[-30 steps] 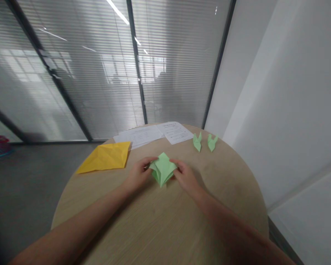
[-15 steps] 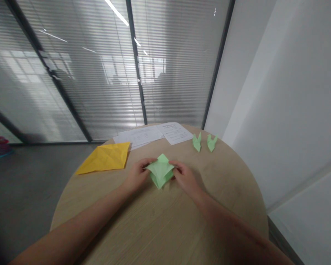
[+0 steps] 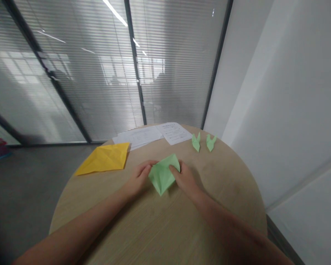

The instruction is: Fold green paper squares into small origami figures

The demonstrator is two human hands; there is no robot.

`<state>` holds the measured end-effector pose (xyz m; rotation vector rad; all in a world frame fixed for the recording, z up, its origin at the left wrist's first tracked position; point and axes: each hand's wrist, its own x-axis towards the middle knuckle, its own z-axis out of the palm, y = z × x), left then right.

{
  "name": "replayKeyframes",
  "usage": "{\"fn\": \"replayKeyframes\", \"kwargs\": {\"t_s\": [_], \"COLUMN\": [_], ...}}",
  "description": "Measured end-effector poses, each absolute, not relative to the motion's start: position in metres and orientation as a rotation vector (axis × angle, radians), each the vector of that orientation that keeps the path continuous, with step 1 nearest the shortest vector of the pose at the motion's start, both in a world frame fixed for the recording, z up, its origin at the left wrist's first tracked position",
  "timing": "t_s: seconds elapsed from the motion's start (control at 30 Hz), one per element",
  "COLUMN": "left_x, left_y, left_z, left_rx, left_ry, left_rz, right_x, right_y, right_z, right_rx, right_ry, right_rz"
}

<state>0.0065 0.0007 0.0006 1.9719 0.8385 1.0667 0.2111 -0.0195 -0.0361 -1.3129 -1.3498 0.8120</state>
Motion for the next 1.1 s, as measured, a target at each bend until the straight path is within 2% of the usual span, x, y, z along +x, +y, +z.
{"fn": "replayKeyframes", "kwargs": {"t_s": [0.5,0.77,0.93,1.1], "left_x": [0.013,0.012,0.012,0.012], "left_y": [0.004,0.009,0.011,0.010], "left_z": [-0.006,-0.008,-0.010,-0.009], "left_rx": [1.868,1.685,1.714,1.848], "left_ry": [0.953,1.099,1.104,1.053], "left_rz": [0.976,1.060,1.160,1.147], "right_x": [0.207,0.206,0.204,0.202], "right_y": [-0.028,-0.027,-0.026,-0.026], "right_z": [-0.030,-0.040,-0.038,-0.040], "right_rx": [-1.200,-1.053,-1.026,-0.938], "right_ry": [-1.475,-1.229,-1.324,-1.333], "right_rz": [0.903,1.240,1.155,1.285]}}
